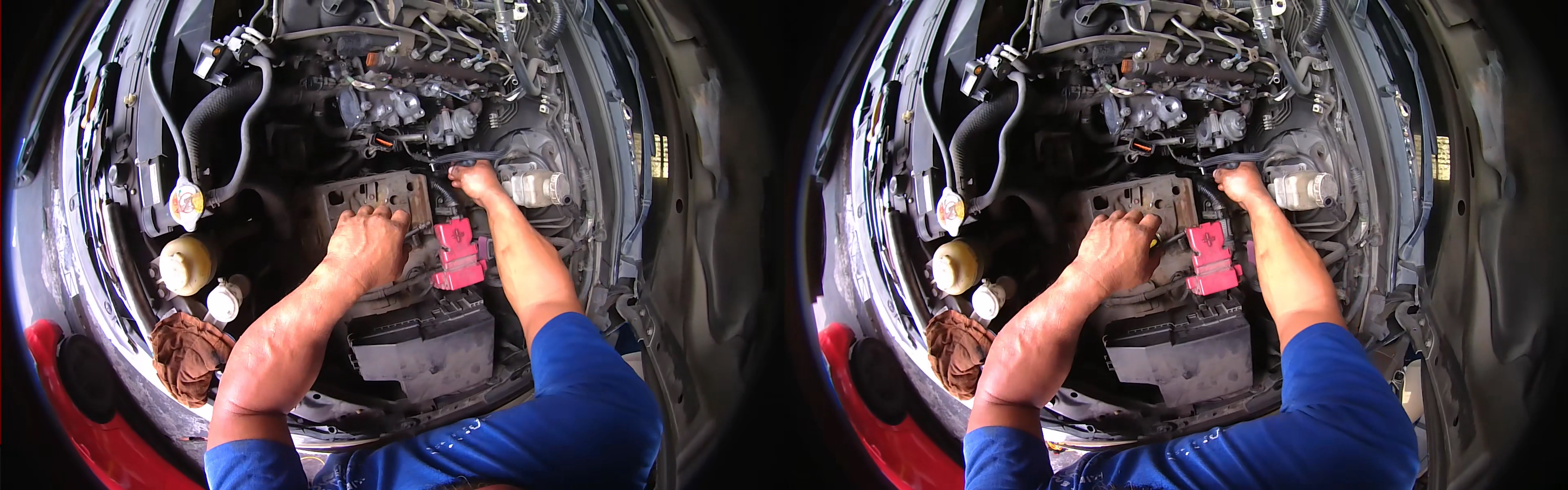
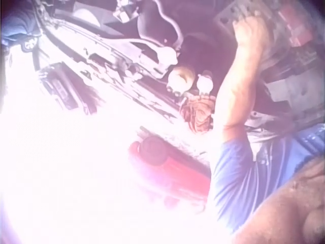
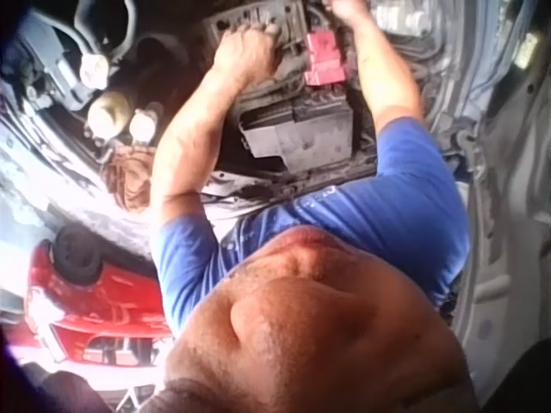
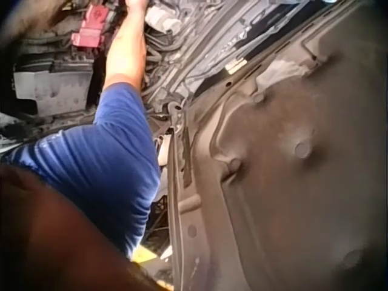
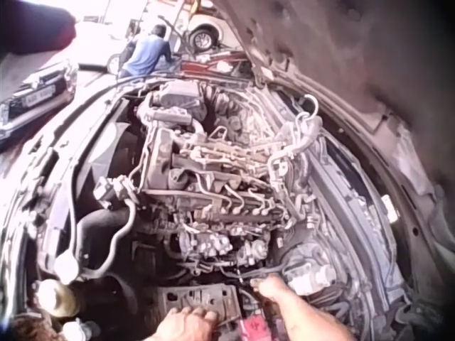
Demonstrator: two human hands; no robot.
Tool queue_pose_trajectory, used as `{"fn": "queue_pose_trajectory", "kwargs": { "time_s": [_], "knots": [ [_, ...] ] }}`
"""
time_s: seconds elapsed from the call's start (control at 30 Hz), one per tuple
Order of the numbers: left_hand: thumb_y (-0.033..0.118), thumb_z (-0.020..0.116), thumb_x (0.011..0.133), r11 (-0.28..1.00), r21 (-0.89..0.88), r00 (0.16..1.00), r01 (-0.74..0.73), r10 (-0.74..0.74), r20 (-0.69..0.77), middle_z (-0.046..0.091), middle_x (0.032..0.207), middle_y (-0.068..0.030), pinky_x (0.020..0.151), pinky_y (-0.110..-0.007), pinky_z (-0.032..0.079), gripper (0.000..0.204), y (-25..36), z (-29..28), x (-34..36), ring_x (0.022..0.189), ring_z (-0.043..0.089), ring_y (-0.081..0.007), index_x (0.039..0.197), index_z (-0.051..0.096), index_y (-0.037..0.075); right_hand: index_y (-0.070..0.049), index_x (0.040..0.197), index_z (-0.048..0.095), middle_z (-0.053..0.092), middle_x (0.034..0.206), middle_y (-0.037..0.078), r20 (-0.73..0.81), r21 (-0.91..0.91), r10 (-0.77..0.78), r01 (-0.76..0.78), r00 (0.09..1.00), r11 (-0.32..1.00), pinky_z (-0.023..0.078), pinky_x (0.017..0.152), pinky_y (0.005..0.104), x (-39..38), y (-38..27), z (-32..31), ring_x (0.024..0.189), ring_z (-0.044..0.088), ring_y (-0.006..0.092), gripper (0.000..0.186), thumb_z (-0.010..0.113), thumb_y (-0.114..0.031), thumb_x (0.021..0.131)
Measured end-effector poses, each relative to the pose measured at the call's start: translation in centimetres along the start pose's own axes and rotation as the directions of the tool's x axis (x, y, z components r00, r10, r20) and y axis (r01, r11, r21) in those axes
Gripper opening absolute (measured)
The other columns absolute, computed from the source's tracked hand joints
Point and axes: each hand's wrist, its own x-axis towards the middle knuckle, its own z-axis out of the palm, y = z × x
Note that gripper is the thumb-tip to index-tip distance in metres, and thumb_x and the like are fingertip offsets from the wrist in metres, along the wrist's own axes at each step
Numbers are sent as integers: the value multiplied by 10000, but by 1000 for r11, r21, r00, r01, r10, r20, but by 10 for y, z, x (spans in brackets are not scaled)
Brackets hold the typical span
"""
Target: Repairing or maintaining internal components of a car engine bay.
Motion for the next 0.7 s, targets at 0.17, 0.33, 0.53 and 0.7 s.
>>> {"fn": "queue_pose_trajectory", "kwargs": {
  "time_s": [0.17,0.33,0.53,0.7],
  "knots": [
    [291,678,833,1000,17,1000,-6,6,9,663,1059,-152,899,-466,489,367,0,0,1,1046,637,-335,1113,614,62,-51,1017,616,669,856,96,32,466,112,-114,993,877,588,619,345,29,12,10,738,680,223,115,635,-44,904],
    [292,685,829,1000,21,1000,-4,3,28,663,1052,-148,896,-461,491,376,1,1,1,1047,637,-333,1120,615,64,-102,991,587,654,882,73,-23,608,47,-23,999,794,586,649,341,39,4,16,740,667,207,130,622,-15,901],
    [291,689,826,1000,27,999,-11,10,31,663,1047,-144,894,-458,492,381,1,3,2,1048,637,-327,1126,617,68,-84,969,610,633,810,47,-77,499,-123,145,989,854,543,620,300,39,8,23,719,631,152,196,666,53,842],
    [289,685,827,999,34,999,-18,16,44,662,1039,-143,897,-456,491,371,2,4,2,1048,634,-328,1120,621,69,-42,954,635,614,805,21,-1,117,-385,382,923,917,502,660,290,47,17,28,746,579,122,211,742,33,788]
  ]
}}
